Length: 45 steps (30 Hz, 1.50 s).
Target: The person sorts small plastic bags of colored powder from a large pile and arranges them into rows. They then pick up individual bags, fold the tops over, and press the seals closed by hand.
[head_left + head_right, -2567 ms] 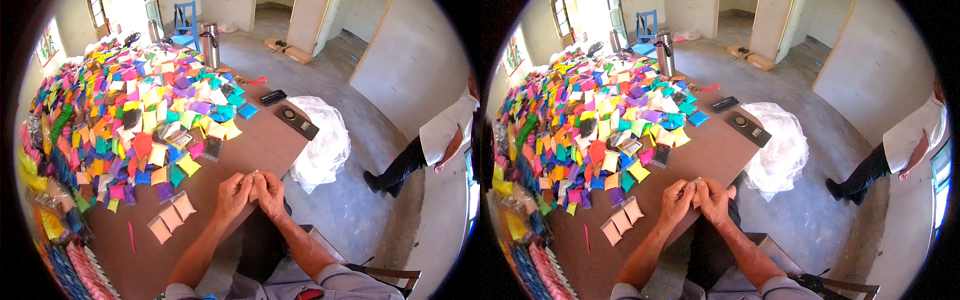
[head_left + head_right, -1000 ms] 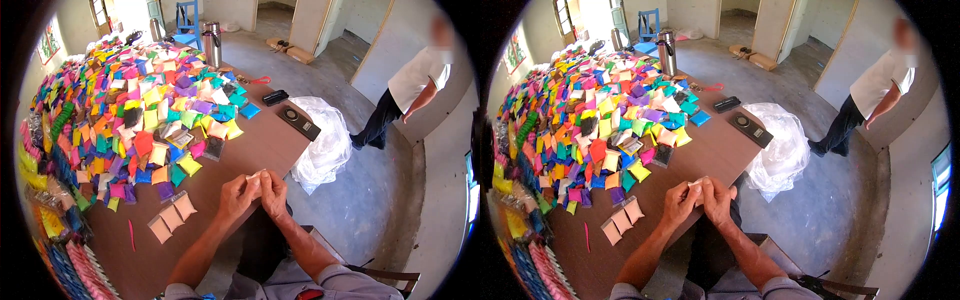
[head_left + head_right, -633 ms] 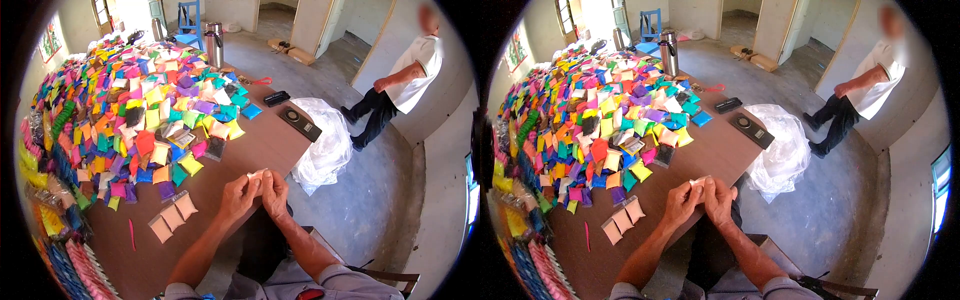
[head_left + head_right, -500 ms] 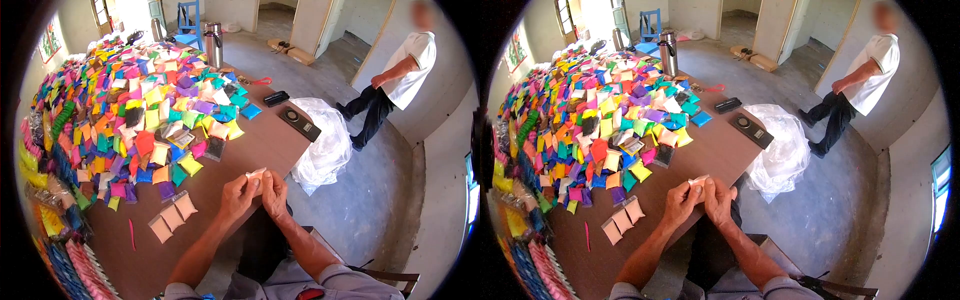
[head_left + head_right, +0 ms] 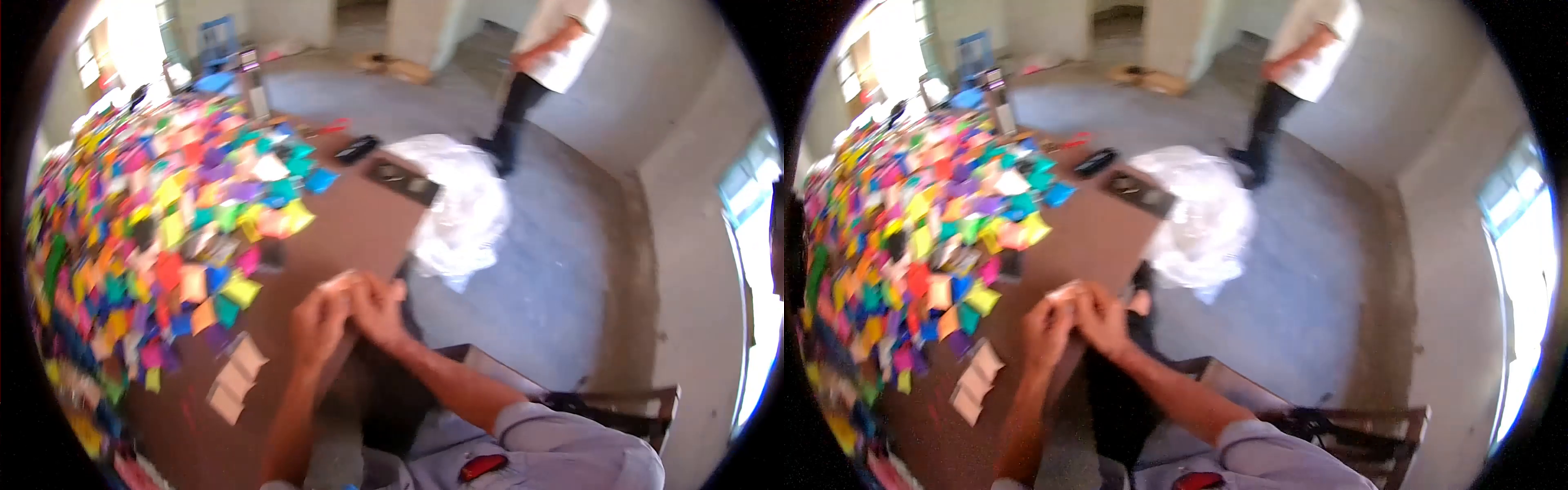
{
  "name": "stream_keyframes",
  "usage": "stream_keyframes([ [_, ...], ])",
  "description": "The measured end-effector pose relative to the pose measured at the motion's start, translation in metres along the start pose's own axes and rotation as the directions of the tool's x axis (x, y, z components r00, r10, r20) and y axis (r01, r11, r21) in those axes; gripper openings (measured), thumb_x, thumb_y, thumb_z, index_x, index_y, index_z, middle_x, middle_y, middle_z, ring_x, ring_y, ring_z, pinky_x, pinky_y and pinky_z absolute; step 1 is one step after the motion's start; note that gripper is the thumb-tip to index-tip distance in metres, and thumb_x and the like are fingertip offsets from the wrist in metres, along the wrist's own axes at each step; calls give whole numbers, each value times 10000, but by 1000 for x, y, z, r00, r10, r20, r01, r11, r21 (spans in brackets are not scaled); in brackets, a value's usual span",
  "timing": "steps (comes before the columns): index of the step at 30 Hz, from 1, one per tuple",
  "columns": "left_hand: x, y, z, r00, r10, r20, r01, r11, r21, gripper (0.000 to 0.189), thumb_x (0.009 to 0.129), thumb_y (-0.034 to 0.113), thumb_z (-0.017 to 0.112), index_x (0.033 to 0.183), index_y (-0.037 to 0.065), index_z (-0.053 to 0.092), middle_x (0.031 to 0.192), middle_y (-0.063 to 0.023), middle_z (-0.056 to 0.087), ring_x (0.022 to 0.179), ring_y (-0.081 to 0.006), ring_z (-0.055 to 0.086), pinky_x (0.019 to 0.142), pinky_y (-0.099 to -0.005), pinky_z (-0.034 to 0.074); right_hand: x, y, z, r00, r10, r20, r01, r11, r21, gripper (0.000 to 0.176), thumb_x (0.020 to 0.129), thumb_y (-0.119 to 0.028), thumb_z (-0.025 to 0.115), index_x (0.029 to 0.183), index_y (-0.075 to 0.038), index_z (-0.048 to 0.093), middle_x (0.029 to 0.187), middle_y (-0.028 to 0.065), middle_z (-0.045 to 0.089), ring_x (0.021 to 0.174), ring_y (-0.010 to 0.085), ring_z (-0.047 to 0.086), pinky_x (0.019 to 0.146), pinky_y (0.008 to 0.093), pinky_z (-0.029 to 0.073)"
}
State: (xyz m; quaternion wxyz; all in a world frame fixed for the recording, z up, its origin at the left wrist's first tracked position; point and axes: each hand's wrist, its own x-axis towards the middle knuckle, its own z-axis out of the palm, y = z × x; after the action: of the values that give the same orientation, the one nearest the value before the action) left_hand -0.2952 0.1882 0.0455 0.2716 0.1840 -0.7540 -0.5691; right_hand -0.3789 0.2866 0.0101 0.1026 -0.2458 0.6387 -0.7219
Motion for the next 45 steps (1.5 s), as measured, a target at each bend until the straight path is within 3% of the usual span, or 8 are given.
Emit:
stream_keyframes([
  [1, 1, -14, -3, 999, -21, 28, 21, 1000, -6, 230, 1001, 188, 641, 1054, -28, 700, 875, -41, 692, 853, -107, 611, 747, -314, 528, -2, 15, 3, 997, -78, -23, 79, 995, 60, 193, 1057, -109, 519, 932, -28, 642, 889, 5, 630, 833, 96, 566, 717, 274, 490],
  [3, 2, -25, -7, 997, -6, 75, 9, 999, -36, 211, 999, 129, 601, 1092, -35, 697, 1010, -58, 708, 933, -135, 655, 809, -304, 543, -4, 13, 4, 998, 5, -65, -8, 999, -44, 159, 1028, -133, 578, 949, -14, 646, 852, 27, 624, 812, 109, 566, 708, 295, 488],
  [6, 3, -6, 10, 994, 110, 19, -108, 989, -97, 221, 1008, 144, 596, 1094, -35, 693, 924, -43, 693, 837, -93, 626, 717, -262, 516, 1, -21, -7, 999, -31, 7, 32, 991, -131, 290, 1051, -243, 539, 1020, 19, 659, 892, 143, 691, 870, 266, 693, 759, 355, 509],
  [8, 3, -3, 0, 998, 4, 66, -8, 998, 68, 238, 1019, 170, 604, 1088, -41, 691, 839, -21, 657, 735, -71, 571, 621, -252, 456, 3, -24, -9, 998, -53, 25, 55, 994, -99, 278, 1058, -226, 540, 1033, 26, 654, 876, 136, 687, 847, 217, 684, 742, 338, 513],
  [14, 1, -2, -1, 991, -113, 78, 114, 993, -9, 237, 1018, 183, 612, 1048, -40, 683, 823, -14, 640, 703, -70, 547, 591, -256, 423, 1, -22, -8, 994, 86, 65, -87, 996, 10, 272, 1064, -200, 546, 1056, 51, 649, 868, 126, 672, 785, 137, 639, 686, 303, 512],
  [18, 0, -10, 0, 998, -53, 46, 56, 997, -55, 235, 1022, 200, 635, 1004, -32, 668, 833, -2, 629, 725, -63, 555, 609, -251, 440, 2, -17, -7, 999, -29, 27, 30, 999, -35, 277, 1067, -198, 545, 1106, 48, 665, 898, 130, 696, 813, 163, 660, 738, 299, 516],
  [23, 1, -3, 2, 993, -115, 29, 118, 983, -141, 234, 1033, 208, 634, 900, 16, 635, 729, 36, 570, 656, -28, 489, 549, -226, 375, 3, -16, -4, 999, -41, 20, 41, 999, -33, 258, 1062, -169, 547, 1049, 57, 670, 896, 121, 690, 830, 164, 646, 761, 297, 502],
  [45, -1, -6, -2, 991, -130, -32, 123, 980, -157, 302, 998, 268, 682, 859, 3, 641, 731, 17, 583, 682, -50, 523, 579, -251, 415, -1, -26, -1, 996, -77, -36, 66, 969, -238, 316, 1018, -272, 603, 1021, 18, 727, 855, 132, 729, 791, 199, 681, 795, 329, 471],
])
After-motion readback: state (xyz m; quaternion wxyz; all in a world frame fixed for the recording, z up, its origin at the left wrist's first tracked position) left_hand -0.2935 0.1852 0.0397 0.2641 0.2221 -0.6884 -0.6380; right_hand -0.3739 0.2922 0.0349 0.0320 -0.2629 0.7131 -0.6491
